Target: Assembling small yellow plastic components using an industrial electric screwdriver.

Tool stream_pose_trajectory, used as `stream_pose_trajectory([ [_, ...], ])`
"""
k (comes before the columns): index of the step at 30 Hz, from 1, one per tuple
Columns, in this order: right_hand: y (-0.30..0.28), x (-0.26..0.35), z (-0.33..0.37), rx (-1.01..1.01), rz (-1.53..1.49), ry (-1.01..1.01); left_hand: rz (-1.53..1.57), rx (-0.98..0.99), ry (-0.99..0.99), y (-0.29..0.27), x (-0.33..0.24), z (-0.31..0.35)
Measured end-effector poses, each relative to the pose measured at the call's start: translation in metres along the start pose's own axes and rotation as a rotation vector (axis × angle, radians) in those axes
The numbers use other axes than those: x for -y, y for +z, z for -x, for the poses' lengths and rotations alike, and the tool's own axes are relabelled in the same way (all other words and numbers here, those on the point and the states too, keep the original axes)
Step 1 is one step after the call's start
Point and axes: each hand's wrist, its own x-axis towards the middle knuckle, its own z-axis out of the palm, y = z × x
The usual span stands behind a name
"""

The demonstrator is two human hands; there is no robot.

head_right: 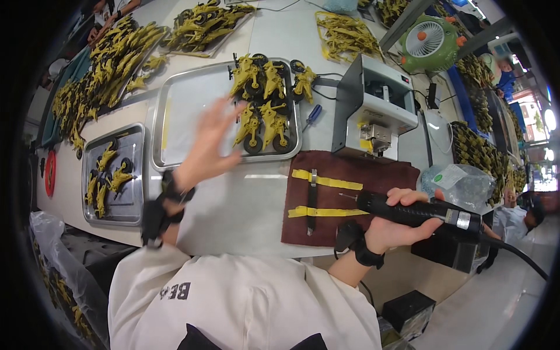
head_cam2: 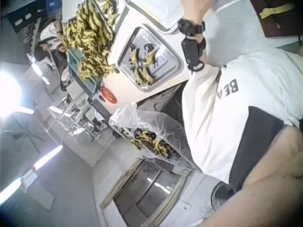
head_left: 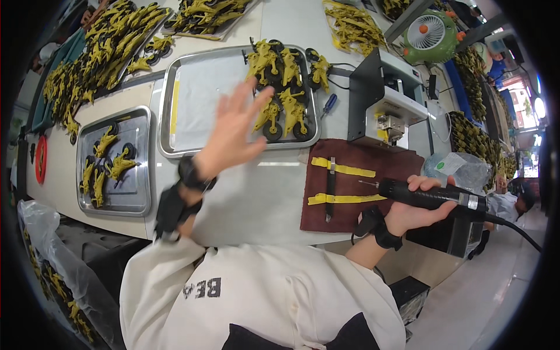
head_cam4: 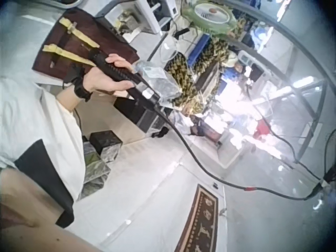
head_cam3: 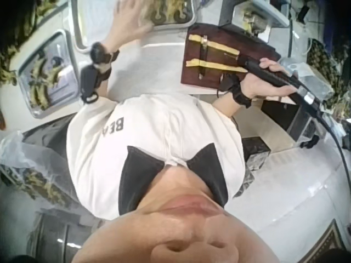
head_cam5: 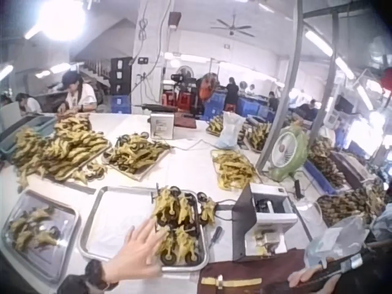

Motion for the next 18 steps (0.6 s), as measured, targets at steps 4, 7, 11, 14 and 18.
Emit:
stream_pose_trajectory([
  [4,-0.010,0.016,0.004,0.085,-0.022,-0.122,0.050,0.192,-0.070,0.035,0.017,-0.014],
  [7,-0.016,0.013,-0.008,-0.060,0.041,-0.114,0.030,0.156,-0.140,0.022,0.023,-0.021],
  [11,-0.023,0.016,-0.005,-0.112,0.078,-0.127,-0.014,0.044,-0.207,0.019,0.042,-0.006],
  [14,-0.029,0.015,0.000,-0.149,0.109,-0.125,-0.007,-0.064,-0.295,0.011,0.044,0.018],
  [18,-0.038,0.019,0.001,-0.168,0.128,-0.117,0.120,-0.203,-0.350,0.008,0.040,0.036],
])
